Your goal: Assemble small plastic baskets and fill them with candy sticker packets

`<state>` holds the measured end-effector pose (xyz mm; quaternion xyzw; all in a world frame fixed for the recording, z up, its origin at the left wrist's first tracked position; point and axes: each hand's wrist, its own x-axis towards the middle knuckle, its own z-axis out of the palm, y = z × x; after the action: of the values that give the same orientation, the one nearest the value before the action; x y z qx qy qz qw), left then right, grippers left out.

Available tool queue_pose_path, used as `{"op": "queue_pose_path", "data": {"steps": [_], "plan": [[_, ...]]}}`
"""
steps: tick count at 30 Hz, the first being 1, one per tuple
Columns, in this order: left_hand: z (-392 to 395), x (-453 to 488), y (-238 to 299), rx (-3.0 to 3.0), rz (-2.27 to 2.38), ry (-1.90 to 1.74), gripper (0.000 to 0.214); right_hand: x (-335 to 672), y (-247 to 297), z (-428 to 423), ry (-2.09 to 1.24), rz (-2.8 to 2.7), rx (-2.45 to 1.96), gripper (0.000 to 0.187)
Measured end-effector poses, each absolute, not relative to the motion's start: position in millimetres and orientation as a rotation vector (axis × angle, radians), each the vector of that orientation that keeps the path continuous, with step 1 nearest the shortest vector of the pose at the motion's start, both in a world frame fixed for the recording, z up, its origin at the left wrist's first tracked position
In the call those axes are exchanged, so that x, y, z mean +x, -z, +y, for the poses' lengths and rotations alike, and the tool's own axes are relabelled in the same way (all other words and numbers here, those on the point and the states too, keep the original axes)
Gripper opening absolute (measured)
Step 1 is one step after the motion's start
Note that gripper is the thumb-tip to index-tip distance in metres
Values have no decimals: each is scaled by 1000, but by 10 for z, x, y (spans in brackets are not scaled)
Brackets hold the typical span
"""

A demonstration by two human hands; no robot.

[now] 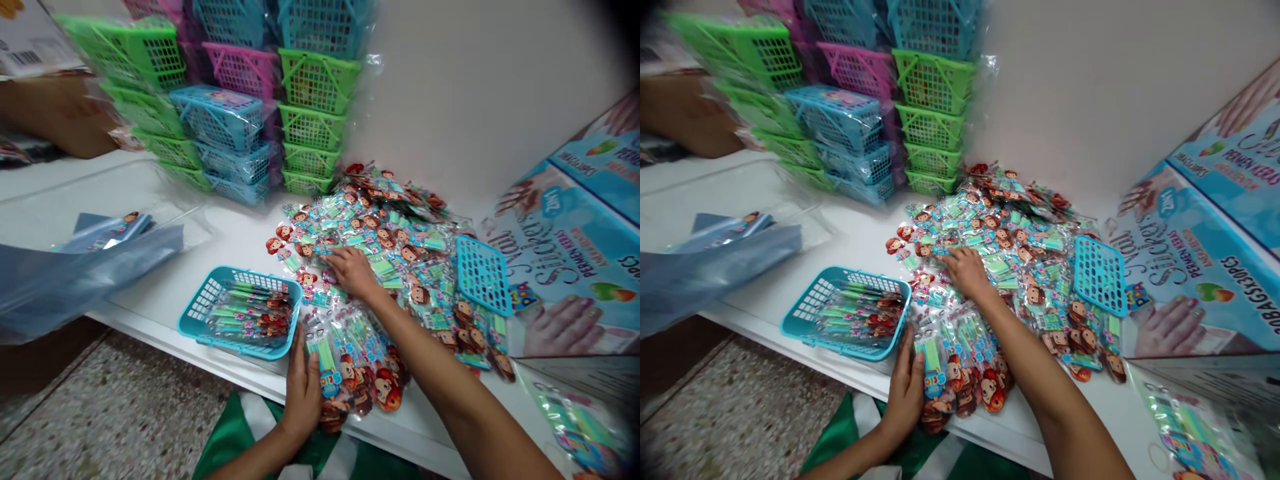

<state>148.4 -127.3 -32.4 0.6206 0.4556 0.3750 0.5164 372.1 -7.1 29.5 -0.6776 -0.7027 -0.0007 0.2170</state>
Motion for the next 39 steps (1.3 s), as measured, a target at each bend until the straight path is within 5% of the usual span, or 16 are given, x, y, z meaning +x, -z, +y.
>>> {"op": "queue_pose_path", "data": {"steps": [7, 12, 17, 26, 36, 39], "plan": [[-1270, 1474, 299, 1481, 1076, -893, 52, 3491, -650, -729, -195, -1426, -1754, 39], [-1286, 1439, 381, 1447, 946, -937, 61, 3053, -543, -1757, -248, -2262, -1326, 34], [-1272, 1430, 392, 1317, 1003, -942, 50, 3008, -302, -1977, -322, -2472, -1359, 30], [-1265, 1424, 334, 1387, 1068, -899, 59, 3150, -598, -1719, -731, -2228, -1386, 23], [-1292, 1466, 350, 1395, 1097, -895, 56, 3405, -418, 205, 14, -1992, -2019, 50], [-1291, 1457, 331, 1376, 1089, -895, 56, 3345, -320, 527, -59, -1962, -2002, 29]]}}
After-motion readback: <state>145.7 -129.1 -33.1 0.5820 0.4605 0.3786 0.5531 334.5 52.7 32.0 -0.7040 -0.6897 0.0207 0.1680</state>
